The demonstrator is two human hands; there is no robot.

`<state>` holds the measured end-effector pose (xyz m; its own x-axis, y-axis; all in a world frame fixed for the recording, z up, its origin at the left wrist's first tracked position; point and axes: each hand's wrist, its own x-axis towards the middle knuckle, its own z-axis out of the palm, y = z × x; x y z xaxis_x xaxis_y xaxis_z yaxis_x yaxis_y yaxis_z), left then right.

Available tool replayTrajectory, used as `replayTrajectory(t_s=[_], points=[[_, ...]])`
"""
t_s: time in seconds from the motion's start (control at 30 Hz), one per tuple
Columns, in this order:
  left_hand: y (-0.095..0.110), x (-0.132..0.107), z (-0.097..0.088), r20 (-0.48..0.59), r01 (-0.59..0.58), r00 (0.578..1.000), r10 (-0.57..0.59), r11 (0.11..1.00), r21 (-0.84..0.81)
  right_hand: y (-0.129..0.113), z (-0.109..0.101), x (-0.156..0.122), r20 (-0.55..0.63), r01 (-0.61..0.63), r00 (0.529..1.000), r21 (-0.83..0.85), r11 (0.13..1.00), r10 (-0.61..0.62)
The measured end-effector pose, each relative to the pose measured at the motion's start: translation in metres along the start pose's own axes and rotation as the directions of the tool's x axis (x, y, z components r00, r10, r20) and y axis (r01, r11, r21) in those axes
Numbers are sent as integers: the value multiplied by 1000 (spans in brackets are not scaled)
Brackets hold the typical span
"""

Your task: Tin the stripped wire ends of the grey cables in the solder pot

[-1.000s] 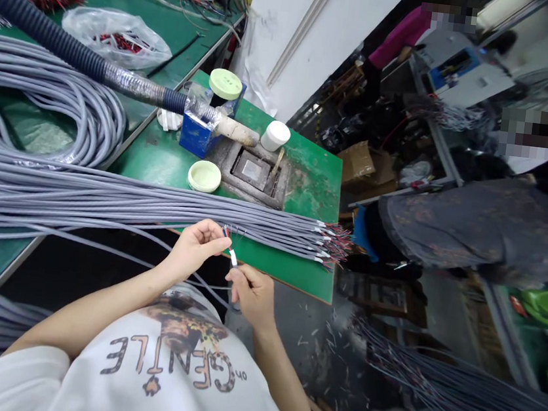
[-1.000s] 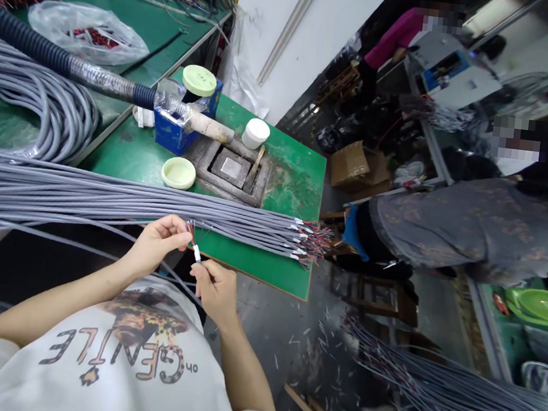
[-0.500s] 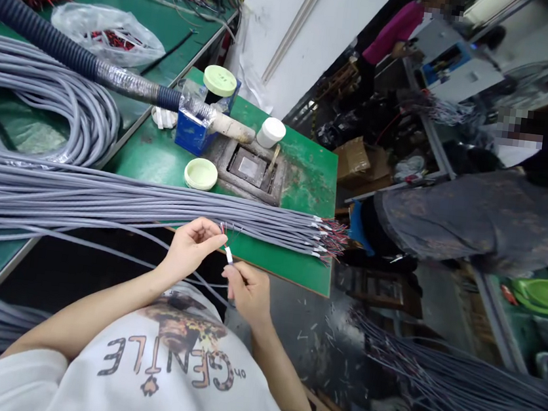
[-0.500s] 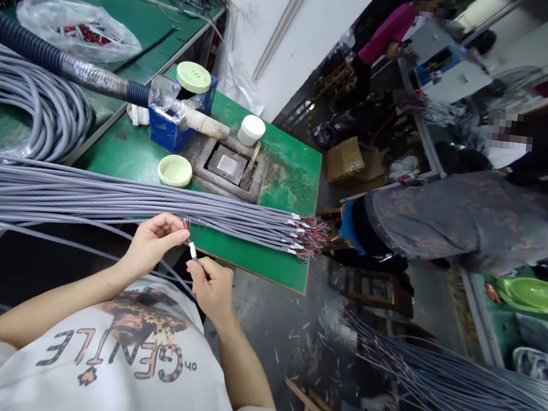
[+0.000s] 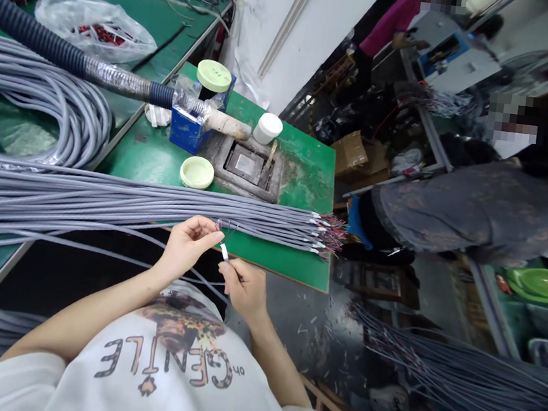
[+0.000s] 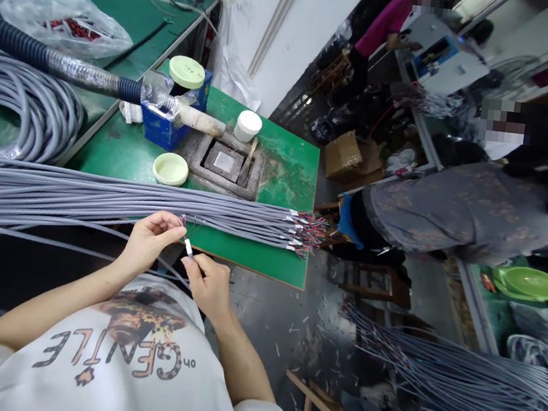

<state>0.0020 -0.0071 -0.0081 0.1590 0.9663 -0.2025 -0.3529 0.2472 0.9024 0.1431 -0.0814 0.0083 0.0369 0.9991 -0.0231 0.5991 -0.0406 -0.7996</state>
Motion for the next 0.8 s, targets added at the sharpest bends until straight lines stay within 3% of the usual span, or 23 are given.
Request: replayTrajectory(t_s=[0.1, 0.2, 0.3, 0.4, 0.47, 0.53, 0.63, 0.8], points=[[1, 1, 0, 6, 4, 1000, -4, 1000, -2, -2, 0, 0, -7, -15, 1000, 33, 999, 15], [3, -1, 1, 13, -8, 1000, 8, 1000, 2, -3, -1, 4, 72, -130, 991, 241, 962, 116], [2, -5, 4, 59, -84, 995, 80, 995, 59, -2, 0, 13, 262, -313, 944, 514, 799, 201], [0, -8, 5, 82, -252, 967, 242, 955, 154, -2, 2, 24, 318, -370, 926, 655, 659, 204], [-1, -9, 6, 74, -322, 947, 314, 930, 178, -5, 4, 30, 275, -344, 939, 694, 633, 208], [0, -9, 6, 61, -316, 949, 311, 936, 155, -7, 7, 33, 193, -282, 959, 715, 639, 207], [2, -9, 9, 39, -223, 975, 221, 973, 58, -8, 13, 35, 37, -168, 978, 716, 678, 204], [-2, -7, 15, 50, -78, 995, 86, 987, -138, -4, 16, 38, -198, -1, 968, 611, 792, 154]])
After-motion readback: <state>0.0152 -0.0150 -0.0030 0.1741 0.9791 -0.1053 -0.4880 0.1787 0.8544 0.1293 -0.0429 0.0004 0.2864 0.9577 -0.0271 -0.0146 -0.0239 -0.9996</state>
